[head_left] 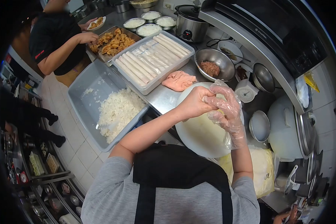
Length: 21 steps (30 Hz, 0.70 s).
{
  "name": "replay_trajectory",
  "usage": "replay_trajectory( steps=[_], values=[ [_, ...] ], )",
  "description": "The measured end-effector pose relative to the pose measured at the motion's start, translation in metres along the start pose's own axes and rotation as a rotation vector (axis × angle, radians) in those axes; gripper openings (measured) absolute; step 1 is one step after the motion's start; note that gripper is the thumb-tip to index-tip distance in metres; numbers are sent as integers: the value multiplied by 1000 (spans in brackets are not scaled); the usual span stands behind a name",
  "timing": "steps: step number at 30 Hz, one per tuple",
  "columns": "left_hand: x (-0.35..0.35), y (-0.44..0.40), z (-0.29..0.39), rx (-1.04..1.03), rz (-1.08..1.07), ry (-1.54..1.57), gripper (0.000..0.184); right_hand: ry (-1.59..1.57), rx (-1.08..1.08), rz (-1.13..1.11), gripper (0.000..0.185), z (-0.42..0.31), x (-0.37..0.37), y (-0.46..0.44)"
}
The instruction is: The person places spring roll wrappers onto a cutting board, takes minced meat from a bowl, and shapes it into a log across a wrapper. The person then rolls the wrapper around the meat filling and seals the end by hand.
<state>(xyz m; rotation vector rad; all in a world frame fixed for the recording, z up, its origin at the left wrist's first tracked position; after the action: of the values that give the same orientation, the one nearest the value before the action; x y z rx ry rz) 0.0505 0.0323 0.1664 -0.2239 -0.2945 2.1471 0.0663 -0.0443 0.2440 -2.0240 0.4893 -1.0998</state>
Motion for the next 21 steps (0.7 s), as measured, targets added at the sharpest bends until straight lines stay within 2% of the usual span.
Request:
replay_trajectory(
  steps=[4, 7, 10, 13, 14, 16, 17, 18, 21],
  values=[
    [0, 4, 0, -50, -66, 73, 19, 124, 86, -25, 40, -5, -14, -3],
    [6, 6, 14, -281, -11, 144, 26, 251, 181, -98, 47, -13, -31, -13],
    [38, -4, -20, 72, 139, 78, 41, -95, -104, 99, 51, 15, -29, -15],
    [87, -4, 5, 102, 290, 860, 59, -901, -731, 80, 56, 55, -84, 13],
    [105, 2, 15, 61, 352, 879, 63, -880, -815, -101, 64, 45, -104, 12],
    [144, 18, 31, -22, 473, 909, 71, -877, -1036, -274, 64, 65, -132, 32],
    [163, 31, 33, -36, 533, 786, 71, -868, -1143, -361, 65, 73, -147, 43],
    [180, 48, 35, -49, 590, 662, 71, -948, -1147, -347, 57, 75, -157, 35],
    [226, 102, 12, 17, 714, 471, 69, -767, -1053, -494, 45, 92, -184, -2]
  ],
)
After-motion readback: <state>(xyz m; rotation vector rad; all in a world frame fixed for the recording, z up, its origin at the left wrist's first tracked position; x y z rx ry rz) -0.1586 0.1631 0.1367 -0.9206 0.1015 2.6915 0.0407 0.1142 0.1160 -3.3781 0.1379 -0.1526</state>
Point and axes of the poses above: each hand's wrist, its own y-axis away from the middle knuckle, its own x-axis out of the back of the hand, z = x × y, the point moved 10 cm from there along -y, towards the middle knuckle, and after that the axes turned 12 degrees about z, right-handed, at the moved point
